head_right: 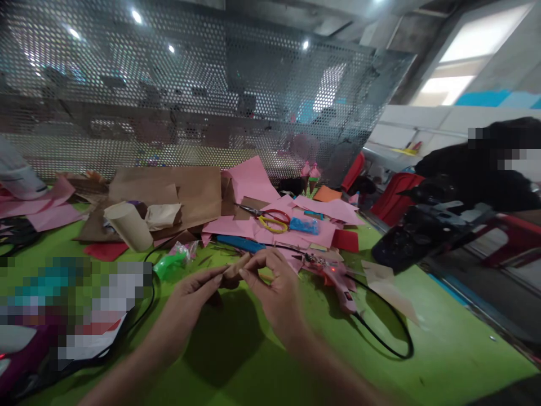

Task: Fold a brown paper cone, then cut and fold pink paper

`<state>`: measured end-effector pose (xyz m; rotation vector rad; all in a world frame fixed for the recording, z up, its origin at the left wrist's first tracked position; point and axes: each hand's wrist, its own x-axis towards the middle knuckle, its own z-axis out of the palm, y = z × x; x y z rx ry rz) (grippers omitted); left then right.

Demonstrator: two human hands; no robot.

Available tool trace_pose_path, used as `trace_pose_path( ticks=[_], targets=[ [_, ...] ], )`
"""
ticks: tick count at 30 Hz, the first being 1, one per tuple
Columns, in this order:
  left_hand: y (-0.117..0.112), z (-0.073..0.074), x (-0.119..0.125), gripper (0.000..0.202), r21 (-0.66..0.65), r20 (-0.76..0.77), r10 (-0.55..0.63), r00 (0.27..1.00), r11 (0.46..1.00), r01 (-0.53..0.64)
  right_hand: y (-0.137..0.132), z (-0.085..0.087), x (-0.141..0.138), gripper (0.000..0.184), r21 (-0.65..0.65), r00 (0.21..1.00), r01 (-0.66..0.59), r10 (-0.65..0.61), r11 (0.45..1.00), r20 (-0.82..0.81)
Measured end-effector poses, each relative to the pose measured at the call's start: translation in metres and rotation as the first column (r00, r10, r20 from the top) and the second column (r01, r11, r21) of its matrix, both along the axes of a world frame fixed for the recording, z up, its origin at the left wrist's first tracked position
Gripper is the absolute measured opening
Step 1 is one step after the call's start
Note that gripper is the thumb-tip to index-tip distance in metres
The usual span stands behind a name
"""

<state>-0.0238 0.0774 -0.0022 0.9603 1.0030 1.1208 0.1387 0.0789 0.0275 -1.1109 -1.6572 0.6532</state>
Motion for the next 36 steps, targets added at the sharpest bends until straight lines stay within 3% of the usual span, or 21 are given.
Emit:
trace_pose_path(
  ticks=[5, 10, 18, 28, 31, 36],
  targets=[
    [-0.001, -0.001, 0.000, 0.034, -0.010, -0.039, -0.050, 0.998, 0.999, 0.050, 0.000, -0.001, 0.001, 0.012, -0.122, 0.988, -0.038, 0.019, 0.992, -0.153],
    [-0.003, -0.003, 0.000, 0.033, 0.030, -0.057, -0.102, 0.993, 0.994, 0.103, 0.003, -0.004, 0.004, 0.012, -0.115, 0.993, 0.089, -0.097, 0.989, -0.071],
    [-0.005, 0.000, 0.004, 0.034, 0.157, -0.135, -0.123, 0.983, 0.977, 0.144, 0.001, -0.003, 0.003, 0.013, -0.050, 0.991, 0.128, -0.130, 0.991, -0.043],
    [-0.001, -0.002, 0.000, 0.026, 0.122, -0.217, -0.029, 0.976, 0.991, 0.056, 0.004, -0.003, 0.005, 0.011, -0.133, 0.986, 0.059, -0.079, 0.989, -0.149],
    [-0.001, 0.001, 0.000, 0.026, 0.124, -0.216, -0.004, 0.976, 0.992, 0.032, 0.007, -0.003, 0.008, 0.017, -0.146, 0.992, 0.069, -0.083, 0.987, -0.098],
    [-0.001, 0.005, 0.001, 0.026, 0.089, -0.182, 0.022, 0.983, 0.996, -0.005, 0.009, -0.003, 0.011, 0.011, -0.142, 0.996, 0.071, -0.062, 0.987, 0.068]
  ],
)
